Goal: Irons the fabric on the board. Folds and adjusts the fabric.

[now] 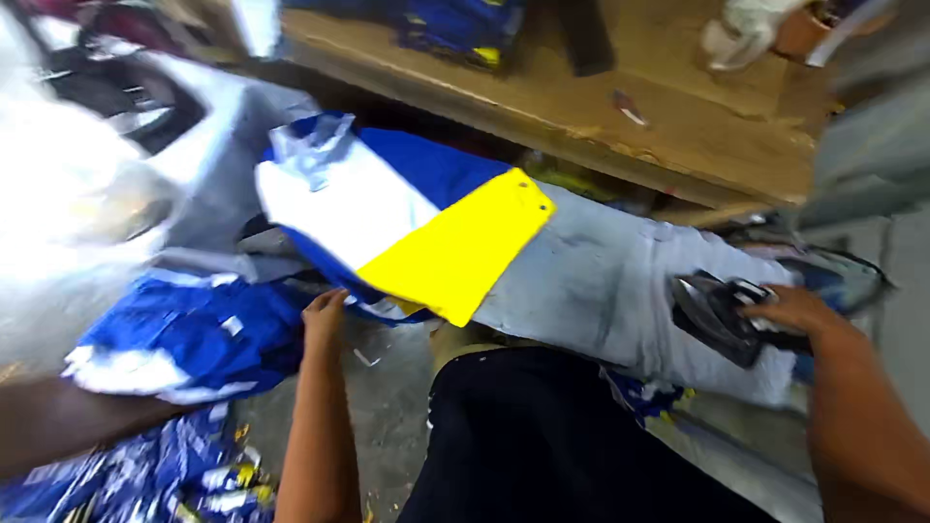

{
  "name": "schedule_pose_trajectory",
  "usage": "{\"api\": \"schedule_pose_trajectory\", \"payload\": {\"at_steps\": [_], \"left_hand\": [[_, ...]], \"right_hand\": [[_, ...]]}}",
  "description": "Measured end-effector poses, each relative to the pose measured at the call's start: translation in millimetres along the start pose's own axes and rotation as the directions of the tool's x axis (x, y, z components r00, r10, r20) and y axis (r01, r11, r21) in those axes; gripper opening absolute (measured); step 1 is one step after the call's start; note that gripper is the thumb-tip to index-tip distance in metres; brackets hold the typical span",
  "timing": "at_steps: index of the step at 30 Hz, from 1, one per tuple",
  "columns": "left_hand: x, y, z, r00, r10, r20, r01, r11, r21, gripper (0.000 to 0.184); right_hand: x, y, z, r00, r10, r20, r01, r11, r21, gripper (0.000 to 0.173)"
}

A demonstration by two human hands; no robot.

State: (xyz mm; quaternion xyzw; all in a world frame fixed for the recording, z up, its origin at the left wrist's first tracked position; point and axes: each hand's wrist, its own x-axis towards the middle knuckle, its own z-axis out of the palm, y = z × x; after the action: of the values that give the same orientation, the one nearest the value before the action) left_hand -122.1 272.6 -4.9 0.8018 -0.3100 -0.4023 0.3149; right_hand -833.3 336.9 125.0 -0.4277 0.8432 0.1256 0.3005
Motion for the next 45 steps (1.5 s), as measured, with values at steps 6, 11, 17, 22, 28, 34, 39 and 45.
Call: {"api": "schedule_pose_trajectory", "payload": {"at_steps": [6,11,17,22,28,34,39,45], "left_hand": [[-2,6,22,0.996,0.047,0.081,-0.05,0.998,0.039,0.056],[-11,13,36,0.998,0.01,0.059,-0.012,0.999,0.048,0.057],[-14,23,49,0.999,-0.047,0.01,0.047,0.999,-0.012,0.05],[-2,17,53,0.997,-0.057,-0.047,0.055,0.997,-0.054,0.039],[0,12,34,0.995,-0.052,-0.087,0.043,0.994,-0.105,0.026],[-15,-11,-21,0.979,-0.023,-0.204,0.006,0.996,-0.085,0.025],[-41,-26,-59,0.964,0.008,-0.265,-0.019,0.999,-0.037,0.025],[-43,-31,-16,0.986,-0.086,-0.14,0.088,0.996,0.006,0.026]], "right_hand": [[6,20,7,0.997,0.068,-0.026,-0.067,0.997,0.029,0.069],[-12,-20,-10,0.989,0.015,-0.146,-0.013,1.0,0.017,0.069],[22,-183,31,0.895,-0.393,-0.211,0.442,0.846,0.299,0.039],[75,-312,90,0.838,-0.475,-0.268,0.528,0.83,0.179,0.042],[80,-355,105,0.896,-0.353,-0.27,0.382,0.922,0.062,0.037],[11,-356,112,0.89,-0.452,0.057,0.43,0.875,0.223,0.047],[-40,-323,126,0.811,-0.564,0.154,0.499,0.805,0.321,0.041],[-39,-297,106,0.855,-0.518,-0.003,0.506,0.832,0.227,0.027]]}}
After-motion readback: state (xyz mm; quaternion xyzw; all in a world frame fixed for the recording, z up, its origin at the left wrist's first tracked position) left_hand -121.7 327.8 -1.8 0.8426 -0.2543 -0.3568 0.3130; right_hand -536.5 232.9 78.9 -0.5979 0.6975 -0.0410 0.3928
